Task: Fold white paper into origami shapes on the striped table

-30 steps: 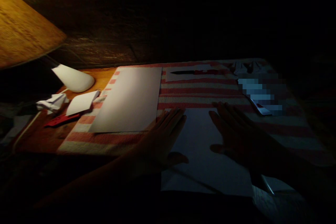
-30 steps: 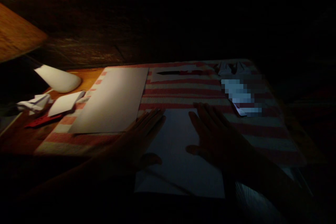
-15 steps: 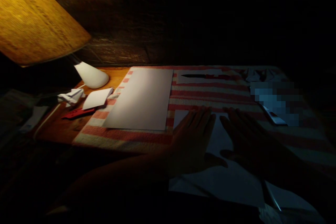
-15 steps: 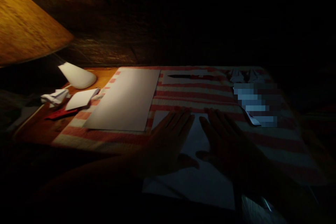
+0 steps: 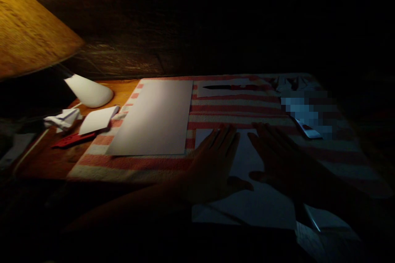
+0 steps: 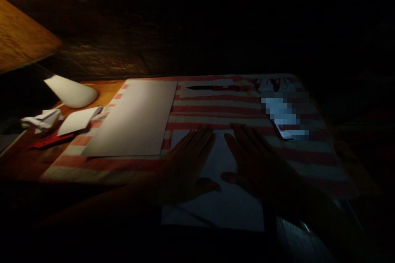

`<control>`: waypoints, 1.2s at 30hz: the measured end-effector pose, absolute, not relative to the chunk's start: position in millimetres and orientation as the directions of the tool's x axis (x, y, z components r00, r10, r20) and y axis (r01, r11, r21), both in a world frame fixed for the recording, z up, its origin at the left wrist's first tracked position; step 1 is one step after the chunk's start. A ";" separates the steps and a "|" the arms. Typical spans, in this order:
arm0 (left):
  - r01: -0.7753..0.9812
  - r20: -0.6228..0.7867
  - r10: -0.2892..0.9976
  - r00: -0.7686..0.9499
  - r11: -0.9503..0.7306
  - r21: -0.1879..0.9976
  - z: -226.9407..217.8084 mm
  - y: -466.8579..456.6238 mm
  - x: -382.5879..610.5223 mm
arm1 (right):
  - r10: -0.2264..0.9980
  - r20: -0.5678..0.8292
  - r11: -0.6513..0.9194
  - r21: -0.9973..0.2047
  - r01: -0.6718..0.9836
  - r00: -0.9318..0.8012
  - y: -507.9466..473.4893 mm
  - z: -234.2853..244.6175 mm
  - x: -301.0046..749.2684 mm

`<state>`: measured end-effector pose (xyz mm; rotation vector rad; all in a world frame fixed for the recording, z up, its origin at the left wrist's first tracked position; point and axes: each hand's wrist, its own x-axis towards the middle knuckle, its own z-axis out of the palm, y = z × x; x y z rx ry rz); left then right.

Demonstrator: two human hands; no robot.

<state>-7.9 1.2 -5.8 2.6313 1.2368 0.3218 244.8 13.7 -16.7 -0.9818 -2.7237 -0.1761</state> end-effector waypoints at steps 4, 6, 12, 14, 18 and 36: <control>0.713 0.107 0.756 0.646 -0.647 0.271 -6.5 4.1 -17.8 | 0.634 0.225 0.758 0.011 0.652 -0.740 13.7 -15.7 246.3; 0.720 0.112 0.757 0.644 -0.649 0.247 -8.0 5.2 -24.9 | 0.641 0.218 0.755 -0.004 0.656 -0.736 14.1 -15.9 246.2; 0.726 0.085 0.755 0.650 -0.650 0.226 -11.4 4.8 -34.8 | 0.665 0.198 0.740 -0.046 0.671 -0.720 13.8 -13.4 244.2; 0.723 0.084 0.754 0.651 -0.650 0.234 -11.4 4.5 -34.2 | 0.669 0.190 0.736 -0.037 0.676 -0.719 13.1 -12.4 243.5; 0.722 0.096 0.752 0.652 -0.654 0.224 -10.1 5.3 -32.7 | 0.675 0.180 0.732 -0.036 0.681 -0.716 11.8 -12.6 241.8; 0.711 0.102 0.733 0.673 -0.679 0.185 -13.2 9.5 -33.7 | 0.671 0.269 0.738 -0.157 0.656 -0.691 9.7 8.4 253.5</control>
